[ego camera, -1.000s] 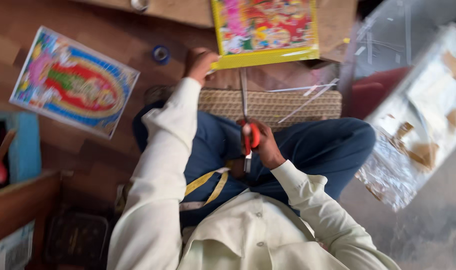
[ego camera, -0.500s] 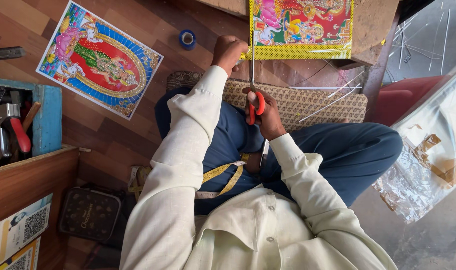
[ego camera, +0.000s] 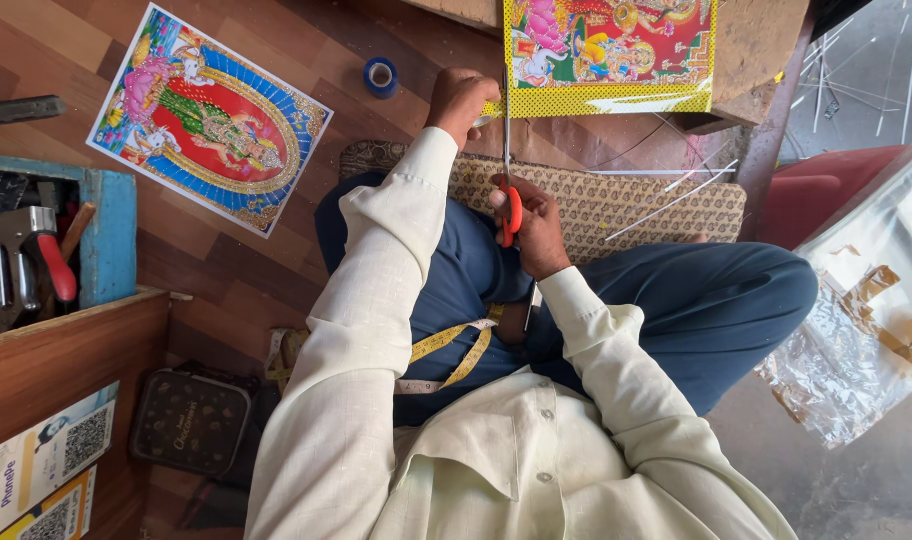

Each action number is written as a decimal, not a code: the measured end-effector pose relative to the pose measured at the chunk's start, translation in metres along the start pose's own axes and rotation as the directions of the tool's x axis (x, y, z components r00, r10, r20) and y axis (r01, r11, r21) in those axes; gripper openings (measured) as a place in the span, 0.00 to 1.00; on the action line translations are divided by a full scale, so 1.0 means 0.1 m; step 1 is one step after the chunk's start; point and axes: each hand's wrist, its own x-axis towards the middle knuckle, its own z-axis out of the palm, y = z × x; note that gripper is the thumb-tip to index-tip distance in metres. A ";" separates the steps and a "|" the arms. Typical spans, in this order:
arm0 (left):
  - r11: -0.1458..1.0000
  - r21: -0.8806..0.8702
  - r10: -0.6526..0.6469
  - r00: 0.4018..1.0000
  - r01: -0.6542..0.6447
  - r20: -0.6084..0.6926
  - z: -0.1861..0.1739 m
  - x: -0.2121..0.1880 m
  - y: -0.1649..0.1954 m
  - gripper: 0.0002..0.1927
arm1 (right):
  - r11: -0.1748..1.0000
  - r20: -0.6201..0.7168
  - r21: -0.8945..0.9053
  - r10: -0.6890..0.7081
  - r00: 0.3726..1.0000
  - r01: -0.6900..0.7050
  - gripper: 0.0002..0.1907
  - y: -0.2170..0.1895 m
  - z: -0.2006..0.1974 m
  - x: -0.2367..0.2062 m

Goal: The person sits on the floor and applies yellow patterned tape to the edges of a printed picture mounted on a cardboard backing. They use scissors to cut the tape and trim the edges of the picture. The person handles multiple pictures and cardboard pieces, stacking them as they work.

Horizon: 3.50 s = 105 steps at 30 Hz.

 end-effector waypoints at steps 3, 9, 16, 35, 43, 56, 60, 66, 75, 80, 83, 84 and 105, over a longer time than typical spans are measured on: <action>1.000 0.017 0.014 0.998 -0.013 -0.055 -0.02 -0.01 0.04 0.09 | 1.000 0.041 -0.021 -0.019 0.999 0.020 0.29 -0.01 0.00 0.00; 0.839 0.276 0.527 0.828 -0.469 -0.193 -0.10 0.13 0.17 0.11 | 0.636 0.136 -0.731 -0.218 0.966 0.246 0.32 -0.12 -0.46 -0.21; 0.383 0.770 0.829 0.558 -0.510 -0.043 -0.14 0.50 0.27 0.22 | 0.084 0.230 -0.965 -0.198 0.953 0.250 0.30 -0.22 -1.18 -0.45; 0.506 0.433 0.862 0.441 -0.746 -0.250 -0.10 0.19 0.64 0.20 | 0.496 -0.258 0.850 0.097 0.961 0.178 0.13 -0.82 -0.29 1.20; 0.280 0.587 0.953 0.296 -0.760 -0.071 -0.05 -0.41 0.88 0.25 | 0.721 -0.336 0.470 -0.387 0.859 0.509 0.11 -1.16 -0.80 0.66; 0.753 -0.213 0.593 0.782 -0.623 -0.192 0.09 -0.48 0.38 0.26 | -0.295 0.502 -0.864 -0.431 0.750 0.409 0.13 -1.88 -1.02 0.34; 0.732 0.282 0.668 0.734 -0.620 -0.122 -0.01 -0.28 0.12 0.17 | -0.264 0.429 -0.895 -0.292 0.855 0.359 0.17 -1.76 -1.04 0.62; 0.809 -0.052 0.585 0.811 -0.585 -0.028 -0.01 -0.34 0.19 0.16 | 0.272 0.273 -0.762 -0.689 0.672 0.588 0.35 -1.61 -1.77 0.34; 0.828 -0.269 0.529 0.845 -0.493 0.080 -0.14 -0.38 0.44 0.10 | 0.889 -0.076 -0.149 -0.446 0.892 0.432 0.25 -0.99 -2.09 0.04; 0.839 -0.143 0.539 0.838 -0.525 0.082 -0.21 -0.44 0.54 0.07 | 0.890 -0.177 -0.109 -0.456 0.872 0.443 0.14 -0.99 -2.03 0.25; 0.844 -0.193 0.523 0.849 -0.501 0.083 -0.20 -0.47 0.58 0.05 | 0.891 -0.233 -0.026 -0.447 0.864 0.454 0.10 -0.97 -1.99 0.28; 0.847 -0.219 0.504 0.863 -0.485 0.040 -0.17 -0.48 0.57 0.05 | 0.892 -0.262 -0.022 -0.440 0.859 0.451 0.11 -0.96 -1.97 0.28; 0.857 -0.237 0.442 0.889 -0.457 -0.114 0.02 -0.48 0.52 0.06 | 0.693 -0.320 -0.475 -0.710 0.627 0.542 0.25 -1.02 -1.78 0.20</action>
